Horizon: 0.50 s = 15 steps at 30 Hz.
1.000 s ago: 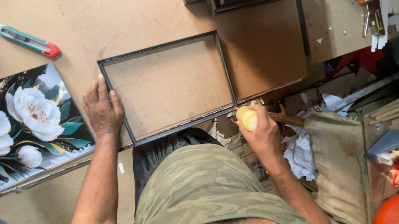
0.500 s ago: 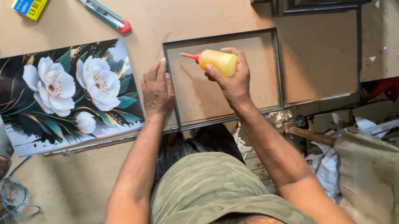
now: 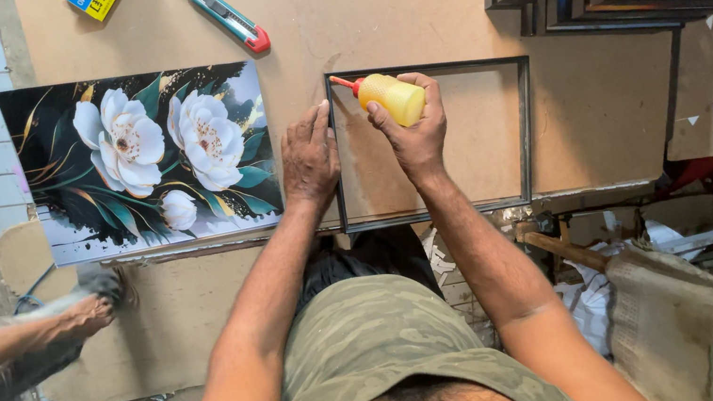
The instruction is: The person applies glue from a squeeze bottle along the inside edge of empty picture frames, then lays a printed artwork face-down into each glued frame and presses it in place. They repeat this for several prints and stack the finished framed pictures on a pile beside the workbench.
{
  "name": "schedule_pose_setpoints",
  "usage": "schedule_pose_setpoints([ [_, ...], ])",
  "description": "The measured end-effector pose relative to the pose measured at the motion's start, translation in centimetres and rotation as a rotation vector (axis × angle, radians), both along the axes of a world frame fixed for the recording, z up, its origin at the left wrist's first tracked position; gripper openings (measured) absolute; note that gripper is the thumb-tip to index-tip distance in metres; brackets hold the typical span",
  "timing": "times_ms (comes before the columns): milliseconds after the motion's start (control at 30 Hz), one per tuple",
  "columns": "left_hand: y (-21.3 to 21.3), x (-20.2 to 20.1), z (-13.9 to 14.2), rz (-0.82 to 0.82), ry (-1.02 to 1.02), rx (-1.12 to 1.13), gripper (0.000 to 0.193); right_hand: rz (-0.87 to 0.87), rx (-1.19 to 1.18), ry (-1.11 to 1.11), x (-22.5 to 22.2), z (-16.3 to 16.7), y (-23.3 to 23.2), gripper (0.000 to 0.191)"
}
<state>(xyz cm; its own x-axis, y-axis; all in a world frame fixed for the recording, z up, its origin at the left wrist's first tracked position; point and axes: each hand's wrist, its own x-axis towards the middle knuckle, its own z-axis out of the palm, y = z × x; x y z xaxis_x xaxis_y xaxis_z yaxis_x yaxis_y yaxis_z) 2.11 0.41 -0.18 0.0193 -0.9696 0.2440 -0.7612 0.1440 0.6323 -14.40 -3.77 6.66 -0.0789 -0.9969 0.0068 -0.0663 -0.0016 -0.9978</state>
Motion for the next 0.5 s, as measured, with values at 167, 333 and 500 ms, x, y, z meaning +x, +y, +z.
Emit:
schedule_pose_setpoints([
  [167,-0.1,-0.1,-0.3,0.012,-0.017,-0.007,0.047,0.007,-0.01,0.151,0.1,0.7,-0.6,0.045],
  [333,0.0,-0.2,-0.6,0.015,-0.012,0.02,0.047,0.095,-0.143,0.443,-1.0,1.6,0.5,0.047],
  [500,0.0,-0.4,-0.6,0.012,0.003,0.01,0.049,0.321,0.104,0.583,-2.7,4.4,7.1,0.051],
])
